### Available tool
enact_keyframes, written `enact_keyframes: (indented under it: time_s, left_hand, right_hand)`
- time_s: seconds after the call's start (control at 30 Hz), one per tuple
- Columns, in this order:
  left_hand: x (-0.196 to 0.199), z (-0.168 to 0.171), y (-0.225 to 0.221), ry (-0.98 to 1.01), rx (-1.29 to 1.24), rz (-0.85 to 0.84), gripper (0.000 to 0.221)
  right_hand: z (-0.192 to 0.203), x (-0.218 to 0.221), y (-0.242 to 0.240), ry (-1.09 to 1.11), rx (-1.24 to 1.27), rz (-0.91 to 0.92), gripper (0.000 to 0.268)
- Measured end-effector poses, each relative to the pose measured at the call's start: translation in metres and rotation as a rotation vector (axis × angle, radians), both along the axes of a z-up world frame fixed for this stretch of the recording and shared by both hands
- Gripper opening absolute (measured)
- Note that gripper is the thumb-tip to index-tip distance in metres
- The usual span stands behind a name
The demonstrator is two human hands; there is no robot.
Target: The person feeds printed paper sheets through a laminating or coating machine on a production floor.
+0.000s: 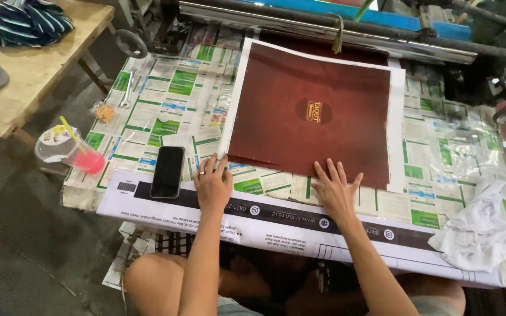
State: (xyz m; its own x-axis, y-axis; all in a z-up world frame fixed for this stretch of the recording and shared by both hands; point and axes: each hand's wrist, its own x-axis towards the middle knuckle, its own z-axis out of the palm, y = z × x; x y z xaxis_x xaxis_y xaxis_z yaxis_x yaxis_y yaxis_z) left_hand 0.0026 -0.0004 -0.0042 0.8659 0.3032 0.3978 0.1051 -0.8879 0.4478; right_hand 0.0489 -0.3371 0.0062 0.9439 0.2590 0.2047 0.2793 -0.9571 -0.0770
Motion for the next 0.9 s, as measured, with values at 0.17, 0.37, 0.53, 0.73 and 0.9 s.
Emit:
enact_keyframes:
  time_s: [0.17,0.37,0.53,0.73,0.9]
  left_hand:
    - [-0.001,-0.002,0.0,0.027,0.014,-0.002,0.037]
    - [-0.002,-0.003,-0.002,0.024,0.048,-0.01,0.039]
    - [0.001,-0.002,-0.003,0.02,0.076,-0.001,0.038]
    - [0.0,-0.002,-0.005,0.043,0.071,0.036,0.038]
    - [0.001,-0.011,0.001,0.029,0.125,0.086,0.049]
  right_hand:
    - [-0.022,-0.006,-0.007,-0.017,0.04,-0.059,0.072]
    - [-0.02,0.034,-0.021,0.141,-0.053,-0.105,0.082]
    - [-0.017,0.08,-0.025,0.205,-0.035,-0.108,0.088]
    - [-0.009,0.12,-0.025,0.268,-0.006,-0.077,0.09]
    - [-0.004,0.149,-0.026,0.305,0.001,-0.095,0.091]
